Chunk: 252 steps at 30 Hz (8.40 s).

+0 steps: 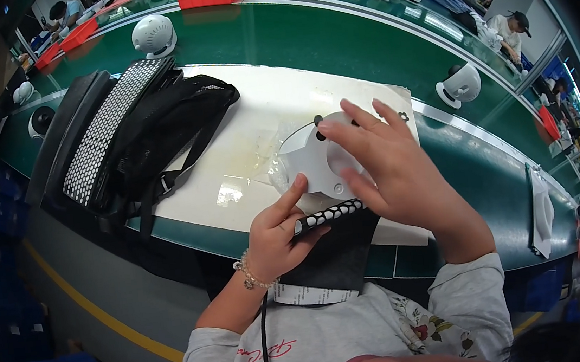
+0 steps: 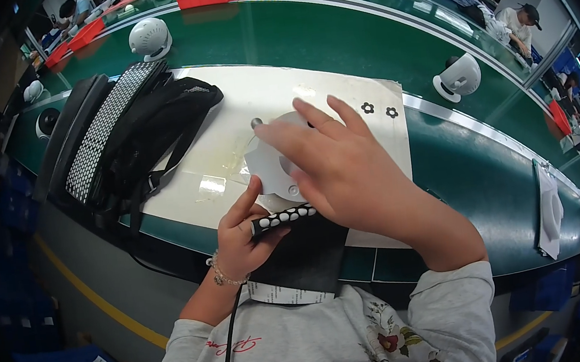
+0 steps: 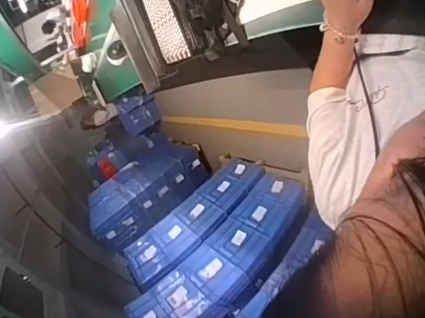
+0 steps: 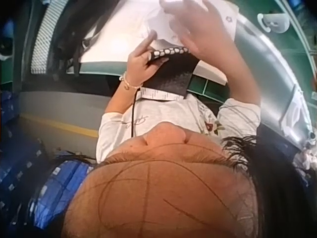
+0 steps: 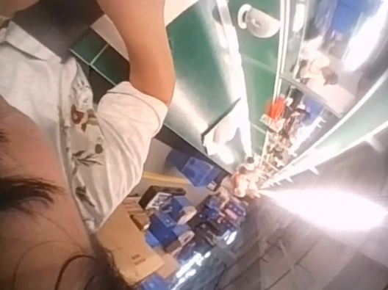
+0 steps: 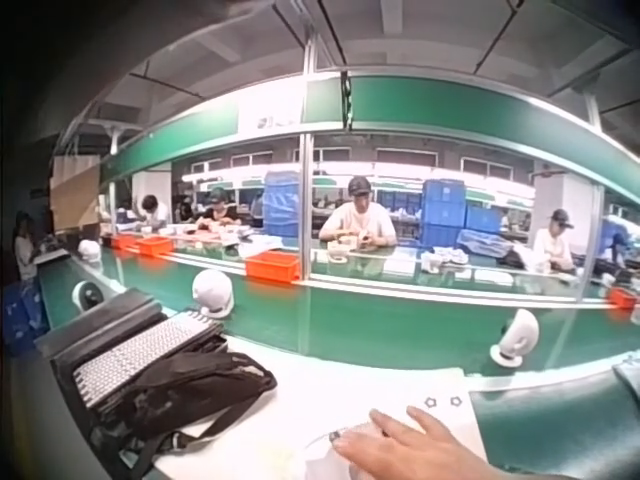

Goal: Manual assembly of small white components into plastic camera housing units on an assembly line.

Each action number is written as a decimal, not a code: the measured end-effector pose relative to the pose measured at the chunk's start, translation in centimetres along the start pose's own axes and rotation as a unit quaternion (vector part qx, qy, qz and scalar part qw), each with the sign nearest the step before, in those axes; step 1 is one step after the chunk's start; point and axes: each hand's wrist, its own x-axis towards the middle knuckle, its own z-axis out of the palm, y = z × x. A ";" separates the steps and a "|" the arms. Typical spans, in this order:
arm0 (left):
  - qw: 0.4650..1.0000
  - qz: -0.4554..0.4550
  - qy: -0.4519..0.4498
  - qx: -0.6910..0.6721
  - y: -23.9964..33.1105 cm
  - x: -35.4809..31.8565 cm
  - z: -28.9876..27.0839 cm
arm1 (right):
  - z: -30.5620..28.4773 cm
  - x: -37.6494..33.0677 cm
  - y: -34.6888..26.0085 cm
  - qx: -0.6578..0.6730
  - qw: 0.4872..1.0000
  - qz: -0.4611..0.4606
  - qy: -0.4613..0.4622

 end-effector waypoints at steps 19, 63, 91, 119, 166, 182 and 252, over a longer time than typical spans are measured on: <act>0.999 -0.005 0.019 -0.031 -0.3 -0.1 0.1 | 3.9 -4.3 1.1 0.025 0.996 0.000 0.083; 0.999 0.011 0.033 -0.023 -0.5 -0.1 0.4 | 5.5 -6.7 5.2 0.013 0.966 -0.016 0.259; 1.000 -0.001 -0.009 0.029 0.6 0.5 -0.2 | 7.9 -8.4 32.4 -0.208 0.877 0.414 0.130; 0.996 -0.089 0.020 -0.015 0.5 0.9 0.3 | 8.1 -12.6 26.2 -0.111 0.882 0.432 0.154; 0.989 -0.114 -0.076 -0.053 0.1 0.5 -0.9 | 8.4 -14.1 29.0 0.046 0.924 0.353 0.144; 0.982 -0.169 -0.001 -0.086 -0.1 0.3 -3.4 | 5.9 -6.9 18.9 0.113 0.937 0.233 0.234; 0.972 -0.163 -0.003 -0.168 -0.2 -0.8 -1.9 | 3.4 -5.6 2.1 0.141 0.976 -0.070 0.150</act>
